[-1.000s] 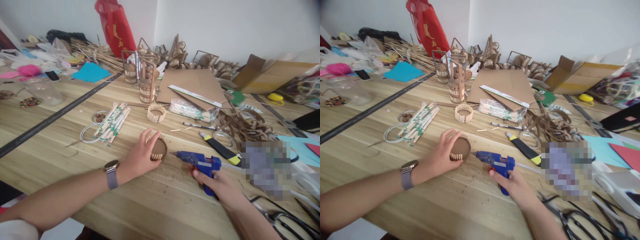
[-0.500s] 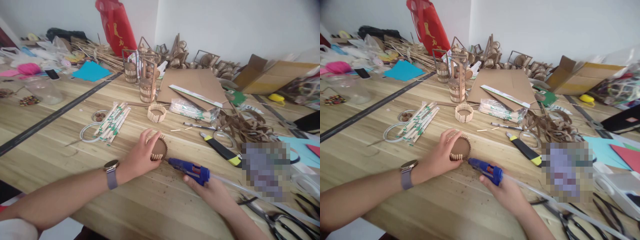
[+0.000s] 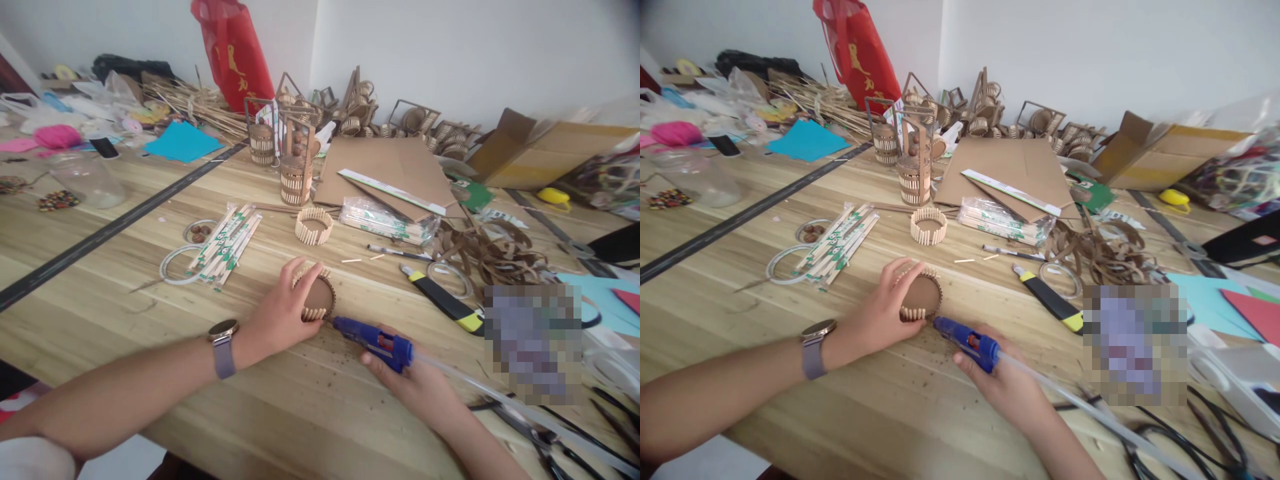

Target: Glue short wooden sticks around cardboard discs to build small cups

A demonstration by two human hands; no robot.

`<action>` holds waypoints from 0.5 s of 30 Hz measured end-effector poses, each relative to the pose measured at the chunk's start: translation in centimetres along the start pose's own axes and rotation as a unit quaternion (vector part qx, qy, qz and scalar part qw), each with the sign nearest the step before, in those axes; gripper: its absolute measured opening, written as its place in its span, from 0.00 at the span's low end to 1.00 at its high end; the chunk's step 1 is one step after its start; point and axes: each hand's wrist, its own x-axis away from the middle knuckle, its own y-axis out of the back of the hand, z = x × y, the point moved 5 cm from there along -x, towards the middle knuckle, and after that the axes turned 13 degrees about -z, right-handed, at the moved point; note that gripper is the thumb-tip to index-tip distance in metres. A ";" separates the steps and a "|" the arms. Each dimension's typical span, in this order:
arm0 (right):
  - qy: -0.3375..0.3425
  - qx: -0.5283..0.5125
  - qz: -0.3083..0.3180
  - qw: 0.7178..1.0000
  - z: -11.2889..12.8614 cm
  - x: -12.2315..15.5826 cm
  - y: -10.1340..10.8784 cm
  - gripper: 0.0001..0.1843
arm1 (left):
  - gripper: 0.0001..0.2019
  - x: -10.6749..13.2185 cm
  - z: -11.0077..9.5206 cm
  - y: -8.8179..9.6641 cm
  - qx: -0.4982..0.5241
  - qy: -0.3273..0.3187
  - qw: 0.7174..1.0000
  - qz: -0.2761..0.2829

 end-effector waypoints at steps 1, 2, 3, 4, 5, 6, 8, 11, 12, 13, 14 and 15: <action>0.001 -0.001 0.001 1.000 0.0 0.0 0.0 0.15 | 0.44 0.0 0.0 0.0 0.001 0.000 1.000 0.000; -0.001 -0.001 -0.002 1.000 0.0 0.0 0.0 0.15 | 0.44 0.0 0.0 0.0 0.002 0.000 1.000 -0.001; -0.006 0.000 -0.005 1.000 -0.1 0.0 0.0 0.15 | 0.44 0.0 0.0 0.1 0.003 0.001 1.000 -0.001; -0.011 0.000 -0.011 1.000 -0.1 0.0 0.0 0.16 | 0.44 0.0 0.0 0.0 0.006 0.002 1.000 -0.001; -0.015 0.000 -0.016 1.000 -0.1 0.0 0.1 0.16 | 0.44 0.0 0.0 0.0 0.008 0.002 1.000 -0.001; -0.018 0.000 -0.019 1.000 -0.2 0.0 0.1 0.16 | 0.44 0.0 0.0 0.0 0.011 0.003 1.000 -0.001; -0.023 -0.001 -0.022 0.999 -0.2 0.0 0.1 0.17 | 0.44 0.1 0.0 0.0 0.012 0.003 1.000 -0.003; -0.024 -0.001 -0.027 0.999 -0.3 0.1 0.1 0.16 | 0.44 0.1 0.1 0.0 0.008 0.002 1.000 -0.003; -0.022 0.000 -0.025 0.999 -0.2 0.1 0.1 0.16 | 0.44 0.1 0.0 0.0 0.006 0.000 1.000 -0.002; -0.019 -0.001 -0.020 1.000 -0.2 0.0 0.1 0.15 | 0.44 0.0 0.0 0.0 0.004 -0.001 1.000 -0.001; -0.015 -0.002 -0.013 1.000 -0.1 0.0 0.0 0.15 | 0.44 0.0 0.0 0.0 0.002 -0.003 1.000 0.001; -0.012 -0.003 -0.008 1.000 0.0 0.0 0.0 0.15 | 0.44 0.0 0.0 0.0 0.001 -0.004 1.000 0.002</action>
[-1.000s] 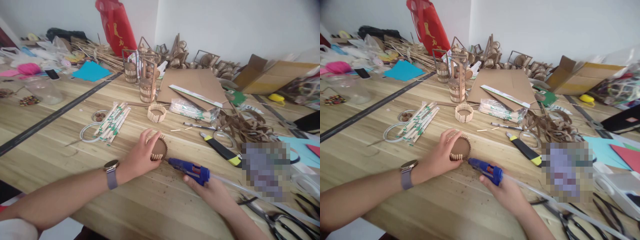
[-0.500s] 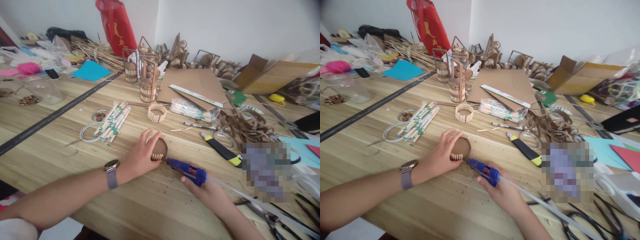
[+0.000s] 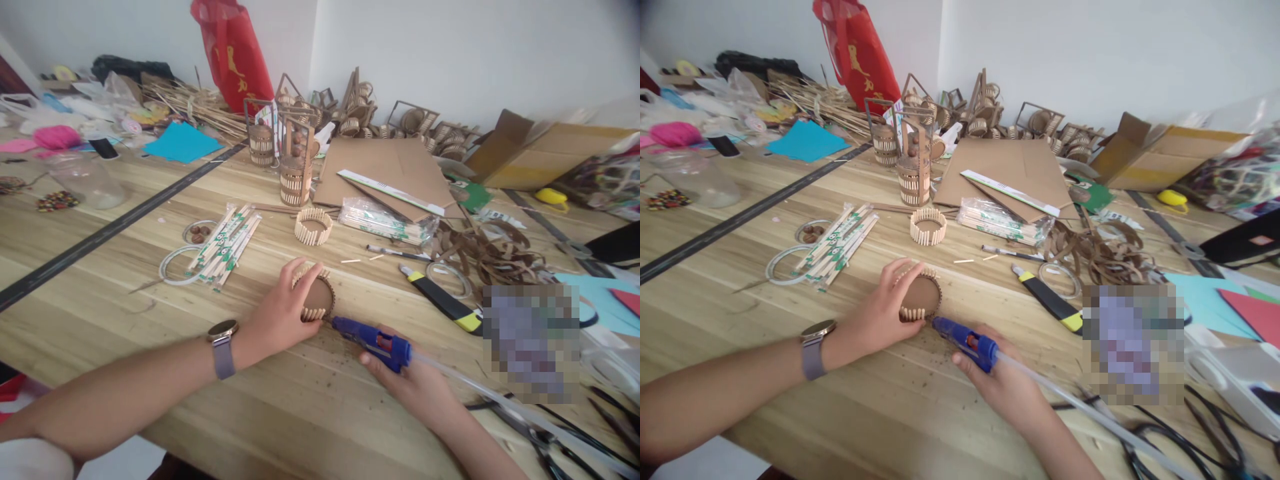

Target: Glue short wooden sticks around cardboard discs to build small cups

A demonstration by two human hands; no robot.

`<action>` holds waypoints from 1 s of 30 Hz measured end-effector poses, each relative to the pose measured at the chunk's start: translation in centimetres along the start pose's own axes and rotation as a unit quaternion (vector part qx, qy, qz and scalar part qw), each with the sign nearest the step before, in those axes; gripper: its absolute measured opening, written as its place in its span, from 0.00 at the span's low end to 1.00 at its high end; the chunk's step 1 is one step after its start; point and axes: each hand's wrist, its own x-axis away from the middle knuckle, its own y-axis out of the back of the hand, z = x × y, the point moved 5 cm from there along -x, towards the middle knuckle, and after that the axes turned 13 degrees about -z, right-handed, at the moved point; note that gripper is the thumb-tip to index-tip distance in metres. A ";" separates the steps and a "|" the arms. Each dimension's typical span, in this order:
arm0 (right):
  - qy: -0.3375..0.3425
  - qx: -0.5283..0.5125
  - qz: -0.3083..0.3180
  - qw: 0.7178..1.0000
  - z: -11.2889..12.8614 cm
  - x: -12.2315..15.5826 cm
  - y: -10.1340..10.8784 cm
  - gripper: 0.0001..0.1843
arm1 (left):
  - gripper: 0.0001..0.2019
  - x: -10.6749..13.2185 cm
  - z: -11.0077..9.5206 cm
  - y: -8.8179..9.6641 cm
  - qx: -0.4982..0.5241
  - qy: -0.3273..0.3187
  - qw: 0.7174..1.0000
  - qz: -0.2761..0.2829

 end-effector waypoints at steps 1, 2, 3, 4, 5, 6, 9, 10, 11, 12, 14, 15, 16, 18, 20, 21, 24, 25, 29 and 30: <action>0.002 0.000 0.003 1.000 0.1 0.0 0.0 0.15 | 0.44 0.0 0.0 0.0 -0.001 0.000 1.000 0.001; 0.004 0.000 0.004 1.000 0.1 -0.1 0.0 0.15 | 0.44 0.0 0.0 0.0 -0.001 0.000 1.000 0.001; 0.006 0.000 0.004 1.000 0.2 -0.1 0.0 0.15 | 0.44 0.0 0.0 0.0 0.000 0.000 1.000 0.001; 0.008 0.001 0.003 1.000 0.2 -0.1 0.0 0.14 | 0.44 0.0 0.0 0.0 0.001 0.000 1.000 0.000; 0.010 0.001 0.002 1.000 0.3 -0.1 0.0 0.14 | 0.44 0.0 0.0 0.0 0.004 0.001 1.000 -0.002; 0.012 -0.001 0.001 1.000 0.3 -0.1 0.0 0.14 | 0.44 0.0 0.0 0.0 0.007 0.001 1.000 -0.004; 0.012 -0.003 0.000 1.000 0.3 0.0 0.0 0.14 | 0.44 0.0 0.0 0.0 0.013 0.002 1.000 -0.006; 0.011 -0.002 -0.001 1.000 0.3 0.0 -0.1 0.14 | 0.44 0.0 0.0 0.0 0.013 0.002 1.000 -0.005; 0.008 -0.001 -0.004 1.000 0.2 0.0 -0.1 0.14 | 0.44 0.0 0.0 0.0 0.012 0.002 1.000 -0.004; 0.004 0.001 -0.006 1.000 0.0 0.0 -0.1 0.15 | 0.44 0.0 0.0 0.0 0.012 0.001 1.000 -0.003; -0.013 -0.002 -0.028 1.000 -0.4 -0.1 0.1 0.17 | 0.44 0.1 0.0 0.0 0.015 0.002 1.000 -0.003; -0.026 -0.006 -0.044 0.999 -0.7 -0.1 0.3 0.19 | 0.44 0.1 0.0 0.0 0.018 0.002 1.000 -0.004; -0.043 -0.013 -0.059 0.997 -1.1 -0.2 0.5 0.20 | 0.44 0.1 0.0 -0.1 0.020 0.002 1.000 -0.005; -0.086 -0.034 -0.074 0.993 -2.0 -0.4 0.9 0.21 | 0.44 0.2 0.0 -0.1 0.021 0.004 1.000 -0.004; -0.139 -0.066 -0.073 0.985 -3.0 -0.7 1.2 0.22 | 0.45 0.2 0.0 -0.1 0.019 0.004 1.000 -0.001; -0.169 -0.091 -0.076 0.978 -3.5 -0.8 1.3 0.23 | 0.46 0.2 0.0 -0.1 0.016 0.003 1.000 0.001; -0.257 -0.201 -0.099 0.940 -4.7 -1.1 2.0 0.25 | 0.47 0.2 -0.1 -0.1 0.009 0.000 1.000 0.004; -0.275 -0.239 -0.104 0.925 -5.0 -1.3 2.3 0.24 | 0.46 0.2 -0.1 -0.1 0.010 0.001 1.000 0.004; -0.275 -0.235 -0.097 0.927 -5.9 -1.8 3.7 0.22 | 0.45 0.2 -0.1 -0.1 0.019 0.003 1.000 0.000; -0.261 -0.184 -0.107 0.942 -6.0 -1.9 4.1 0.22 | 0.45 0.2 -0.1 -0.1 0.019 0.003 1.000 -0.001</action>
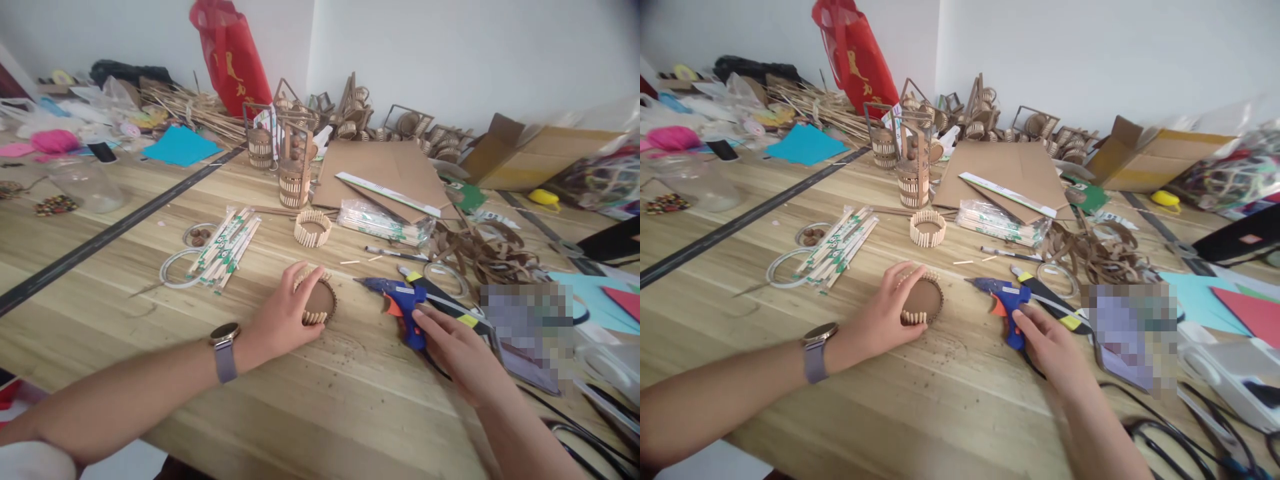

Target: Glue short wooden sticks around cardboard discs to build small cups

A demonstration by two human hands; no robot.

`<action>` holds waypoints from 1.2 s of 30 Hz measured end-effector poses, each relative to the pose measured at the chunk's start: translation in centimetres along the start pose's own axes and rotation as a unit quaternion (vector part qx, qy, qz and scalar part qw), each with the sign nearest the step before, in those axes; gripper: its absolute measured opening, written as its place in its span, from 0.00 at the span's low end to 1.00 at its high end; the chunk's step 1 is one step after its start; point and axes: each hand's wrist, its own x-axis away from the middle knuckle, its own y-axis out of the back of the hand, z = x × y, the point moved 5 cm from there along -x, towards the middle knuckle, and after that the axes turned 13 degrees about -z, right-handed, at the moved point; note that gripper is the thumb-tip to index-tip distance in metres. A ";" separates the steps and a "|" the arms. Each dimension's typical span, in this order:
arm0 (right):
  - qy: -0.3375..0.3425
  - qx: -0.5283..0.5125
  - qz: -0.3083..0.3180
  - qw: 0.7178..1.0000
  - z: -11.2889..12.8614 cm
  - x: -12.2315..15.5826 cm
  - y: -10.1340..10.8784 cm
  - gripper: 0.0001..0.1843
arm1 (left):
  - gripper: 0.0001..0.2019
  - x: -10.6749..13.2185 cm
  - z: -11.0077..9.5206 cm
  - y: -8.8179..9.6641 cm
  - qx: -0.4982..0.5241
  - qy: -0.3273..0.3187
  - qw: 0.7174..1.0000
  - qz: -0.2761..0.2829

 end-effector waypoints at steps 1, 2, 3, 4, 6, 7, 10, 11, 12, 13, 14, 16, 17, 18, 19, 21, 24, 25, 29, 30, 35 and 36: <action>0.034 0.057 -0.031 0.997 0.2 -0.2 0.4 0.21 | 0.46 0.0 0.0 0.0 -0.001 0.001 1.000 0.001; 0.080 0.114 -0.069 0.988 0.6 -0.2 0.8 0.21 | 0.46 0.0 0.0 0.0 -0.002 0.001 1.000 0.003; 0.135 0.163 -0.104 0.972 1.2 -0.1 0.9 0.21 | 0.46 0.0 0.0 0.0 -0.004 0.003 1.000 0.006; 0.196 0.202 -0.127 0.951 1.9 0.1 0.7 0.20 | 0.47 0.0 0.0 0.0 -0.006 0.004 1.000 0.008; 0.314 0.250 -0.127 0.907 3.4 0.8 -0.7 0.17 | 0.47 -0.1 -0.1 0.0 -0.007 0.005 1.000 0.011; 0.365 0.262 -0.106 0.887 4.2 1.1 -1.7 0.16 | 0.47 -0.1 -0.1 0.0 -0.007 0.006 1.000 0.012; 0.465 0.284 -0.018 0.839 6.2 1.4 -5.4 0.13 | 0.46 -0.1 -0.1 0.0 -0.006 0.007 1.000 0.013; 0.480 0.291 0.007 0.828 6.8 1.2 -6.5 0.13 | 0.46 -0.1 -0.2 0.0 -0.005 0.008 1.000 0.014; 0.486 0.301 0.027 0.820 7.3 0.9 -7.6 0.14 | 0.46 -0.1 -0.2 0.0 -0.004 0.010 1.000 0.015; 0.485 0.308 0.045 0.817 7.8 0.5 -8.7 0.16 | 0.46 -0.1 -0.1 0.0 -0.002 0.012 1.000 0.016; 0.485 0.314 0.071 0.813 8.2 0.0 -9.7 0.19 | 0.47 -0.1 -0.1 0.0 0.000 0.013 1.000 0.017; 0.492 0.320 0.112 0.802 8.7 -0.9 -11.5 0.24 | 0.47 -0.1 -0.1 0.0 0.003 0.014 1.000 0.018; 0.495 0.322 0.127 0.797 8.9 -1.3 -12.3 0.26 | 0.47 -0.1 -0.2 0.0 0.004 0.012 1.000 0.018; 0.500 0.325 0.139 0.791 9.0 -1.6 -12.9 0.27 | 0.47 -0.1 -0.2 -0.1 0.005 0.010 1.000 0.016; 0.504 0.328 0.149 0.785 9.0 -1.9 -13.4 0.28 | 0.47 -0.1 -0.2 0.0 0.006 0.007 1.000 0.013; 0.513 0.334 0.164 0.773 9.0 -2.4 -14.2 0.29 | 0.47 0.0 -0.3 0.0 0.010 0.001 1.000 0.008; 0.526 0.349 0.179 0.755 8.9 -2.6 -14.7 0.31 | 0.47 0.0 -0.3 -0.1 0.014 -0.005 1.000 0.005; 0.529 0.356 0.181 0.748 8.9 -2.7 -14.9 0.31 | 0.47 0.0 -0.3 -0.1 0.015 -0.006 1.000 0.005; 0.544 0.388 0.180 0.721 9.1 -2.5 -15.1 0.26 | 0.46 0.0 -0.2 -0.1 0.018 -0.008 1.000 0.006; 0.547 0.397 0.177 0.715 9.1 -2.4 -15.2 0.23 | 0.46 0.0 -0.2 -0.1 0.018 -0.009 1.000 0.007; 0.543 0.439 0.156 0.699 9.2 -2.1 -15.1 0.15 | 0.46 0.0 -0.3 -0.1 0.012 -0.007 1.000 0.011; 0.539 0.445 0.149 0.699 9.3 -2.2 -14.8 0.16 | 0.46 0.0 -0.3 -0.1 0.012 -0.003 1.000 0.014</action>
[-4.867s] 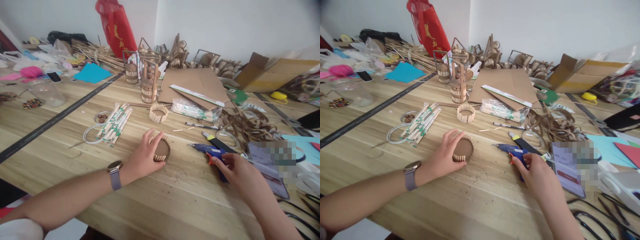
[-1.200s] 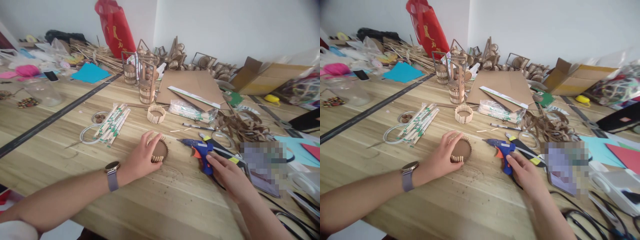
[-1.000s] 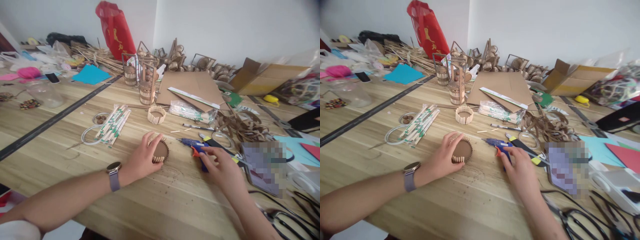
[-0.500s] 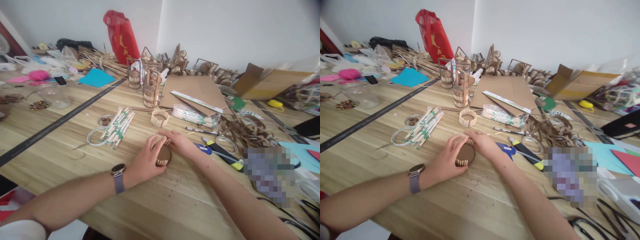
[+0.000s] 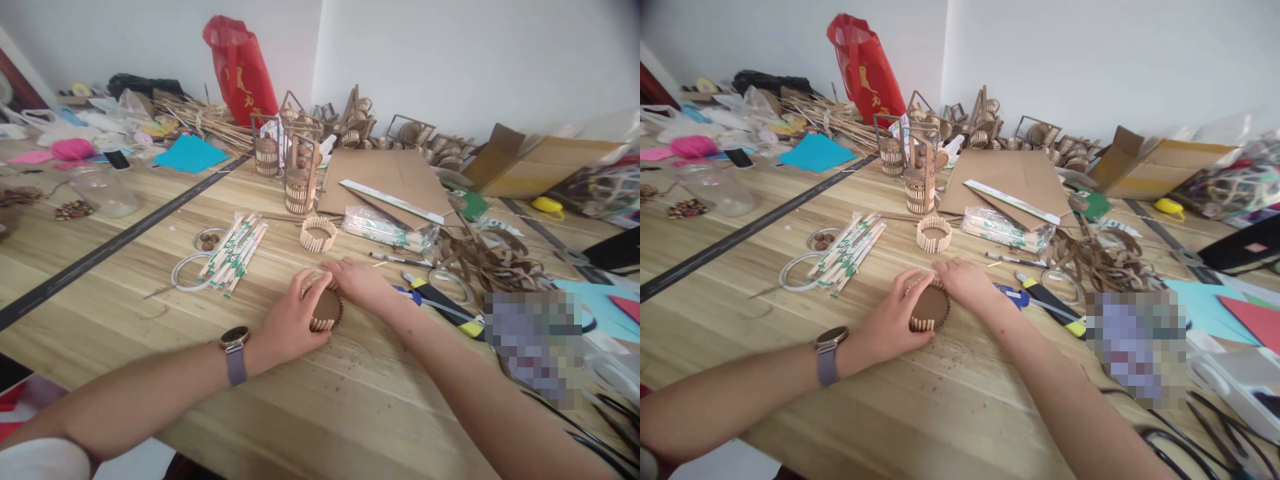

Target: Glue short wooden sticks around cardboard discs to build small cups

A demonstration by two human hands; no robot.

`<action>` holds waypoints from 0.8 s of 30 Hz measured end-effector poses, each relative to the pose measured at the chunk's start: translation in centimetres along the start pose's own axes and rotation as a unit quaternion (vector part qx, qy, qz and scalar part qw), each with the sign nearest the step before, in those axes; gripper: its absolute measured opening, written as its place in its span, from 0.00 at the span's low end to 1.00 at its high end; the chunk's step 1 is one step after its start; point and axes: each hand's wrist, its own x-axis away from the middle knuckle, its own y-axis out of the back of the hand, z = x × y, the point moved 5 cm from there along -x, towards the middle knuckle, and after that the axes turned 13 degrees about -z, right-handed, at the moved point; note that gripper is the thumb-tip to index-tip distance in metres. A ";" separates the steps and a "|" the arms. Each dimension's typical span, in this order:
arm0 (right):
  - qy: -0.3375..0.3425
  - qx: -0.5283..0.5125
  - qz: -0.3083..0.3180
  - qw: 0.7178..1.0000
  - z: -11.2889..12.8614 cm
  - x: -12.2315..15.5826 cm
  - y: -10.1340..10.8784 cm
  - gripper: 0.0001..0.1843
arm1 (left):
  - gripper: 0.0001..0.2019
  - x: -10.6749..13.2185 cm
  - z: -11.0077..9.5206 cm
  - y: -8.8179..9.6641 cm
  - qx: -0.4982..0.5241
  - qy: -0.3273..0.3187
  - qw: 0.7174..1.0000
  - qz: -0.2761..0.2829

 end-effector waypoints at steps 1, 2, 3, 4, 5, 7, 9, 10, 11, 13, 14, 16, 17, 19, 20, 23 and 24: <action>-0.010 0.007 -0.003 1.000 -0.2 0.1 0.3 0.16 | 0.46 0.0 0.0 0.0 0.000 0.004 1.000 0.002; -0.021 0.012 -0.008 1.000 -0.6 0.2 0.7 0.17 | 0.46 0.0 0.1 0.0 -0.001 0.008 1.000 0.004; -0.033 0.016 -0.016 0.999 -0.9 0.4 1.2 0.18 | 0.46 0.0 0.1 -0.1 -0.002 0.011 1.000 0.006; -0.045 0.018 -0.023 0.999 -1.2 0.6 1.8 0.17 | 0.46 0.0 0.2 -0.1 -0.004 0.013 1.000 0.007; -0.056 0.017 -0.031 0.998 -1.4 1.0 2.3 0.15 | 0.46 0.0 0.3 -0.1 -0.006 0.015 1.000 0.008; -0.076 0.009 -0.045 0.996 -1.5 2.0 3.4 0.11 | 0.46 0.0 0.4 -0.1 -0.009 0.015 1.000 0.007; -0.106 -0.038 -0.069 0.991 -1.1 3.4 4.3 0.09 | 0.46 0.0 0.4 -0.1 -0.009 0.014 1.000 0.006; -0.132 -0.097 -0.092 0.982 -0.8 4.2 4.6 0.09 | 0.46 0.0 0.4 -0.1 -0.008 0.012 1.000 0.006; -0.152 -0.160 -0.113 0.969 -0.3 4.9 4.8 0.09 | 0.46 0.0 0.4 -0.1 -0.008 0.010 1.000 0.006; -0.171 -0.254 -0.136 0.942 0.8 6.3 4.7 0.08 | 0.46 0.0 0.4 -0.1 -0.006 0.003 1.000 0.005; -0.172 -0.281 -0.135 0.935 1.4 6.8 4.4 0.08 | 0.46 0.0 0.3 -0.1 -0.005 -0.002 1.000 0.003; -0.171 -0.306 -0.119 0.929 2.4 7.4 3.7 0.08 | 0.47 0.0 0.3 -0.1 -0.002 -0.012 1.000 -0.003; -0.169 -0.310 -0.110 0.929 2.7 7.6 3.3 0.08 | 0.47 0.0 0.3 -0.1 -0.001 -0.016 1.000 -0.006; -0.166 -0.313 -0.096 0.930 3.1 7.8 2.8 0.07 | 0.47 -0.1 0.3 -0.2 0.001 -0.021 1.000 -0.010; -0.164 -0.313 -0.093 0.931 3.3 7.8 2.6 0.07 | 0.47 -0.1 0.3 -0.2 0.001 -0.023 1.000 -0.011; -0.156 -0.311 -0.089 0.933 3.4 7.7 2.3 0.07 | 0.46 -0.1 0.2 -0.3 0.002 -0.029 0.999 -0.013; -0.152 -0.309 -0.088 0.935 3.5 7.7 2.2 0.07 | 0.45 -0.1 0.2 -0.3 0.002 -0.031 0.999 -0.015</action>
